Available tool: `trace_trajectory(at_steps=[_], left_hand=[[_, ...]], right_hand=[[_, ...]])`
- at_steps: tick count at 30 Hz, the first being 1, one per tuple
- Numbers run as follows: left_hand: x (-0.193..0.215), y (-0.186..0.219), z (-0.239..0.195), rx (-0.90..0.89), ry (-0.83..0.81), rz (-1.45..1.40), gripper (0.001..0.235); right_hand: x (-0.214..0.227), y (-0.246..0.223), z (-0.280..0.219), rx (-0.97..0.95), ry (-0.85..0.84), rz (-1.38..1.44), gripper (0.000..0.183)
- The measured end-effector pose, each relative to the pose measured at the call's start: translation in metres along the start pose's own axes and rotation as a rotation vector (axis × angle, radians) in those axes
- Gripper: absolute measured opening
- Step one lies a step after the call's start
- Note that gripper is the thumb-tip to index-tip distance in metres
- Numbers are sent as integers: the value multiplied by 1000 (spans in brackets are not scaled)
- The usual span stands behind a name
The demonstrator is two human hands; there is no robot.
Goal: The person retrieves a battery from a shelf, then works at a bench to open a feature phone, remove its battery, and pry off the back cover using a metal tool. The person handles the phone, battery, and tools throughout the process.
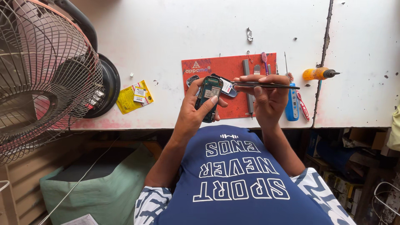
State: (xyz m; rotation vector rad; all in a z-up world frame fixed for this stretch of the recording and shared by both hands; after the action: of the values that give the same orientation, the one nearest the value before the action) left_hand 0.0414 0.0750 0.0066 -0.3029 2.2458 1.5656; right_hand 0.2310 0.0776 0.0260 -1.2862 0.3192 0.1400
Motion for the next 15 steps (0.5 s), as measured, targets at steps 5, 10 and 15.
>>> trace_trajectory(at_steps=[5,10,15], left_hand=[[-3,0,1,12,-20,-15,42],[-5,-2,2,3,-23,-7,42],[-6,-2,1,10,-30,-22,42]], right_hand=[[3,-4,3,23,4,-68,22],[4,1,0,39,16,-65,23],[4,2,-4,75,46,-77,22]])
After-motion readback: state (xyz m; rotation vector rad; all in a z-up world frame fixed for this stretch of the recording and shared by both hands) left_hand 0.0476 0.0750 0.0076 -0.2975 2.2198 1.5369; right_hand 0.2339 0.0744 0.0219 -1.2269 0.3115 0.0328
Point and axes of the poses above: each hand's wrist, its own z-axis towards the middle knuckle, its own x-axis out of the back of the hand, y = z × x, the point moved 8 cm from there along z, towards the middle knuckle, and after that the axes turned 10 degrees about y, right-handed, at the moved point
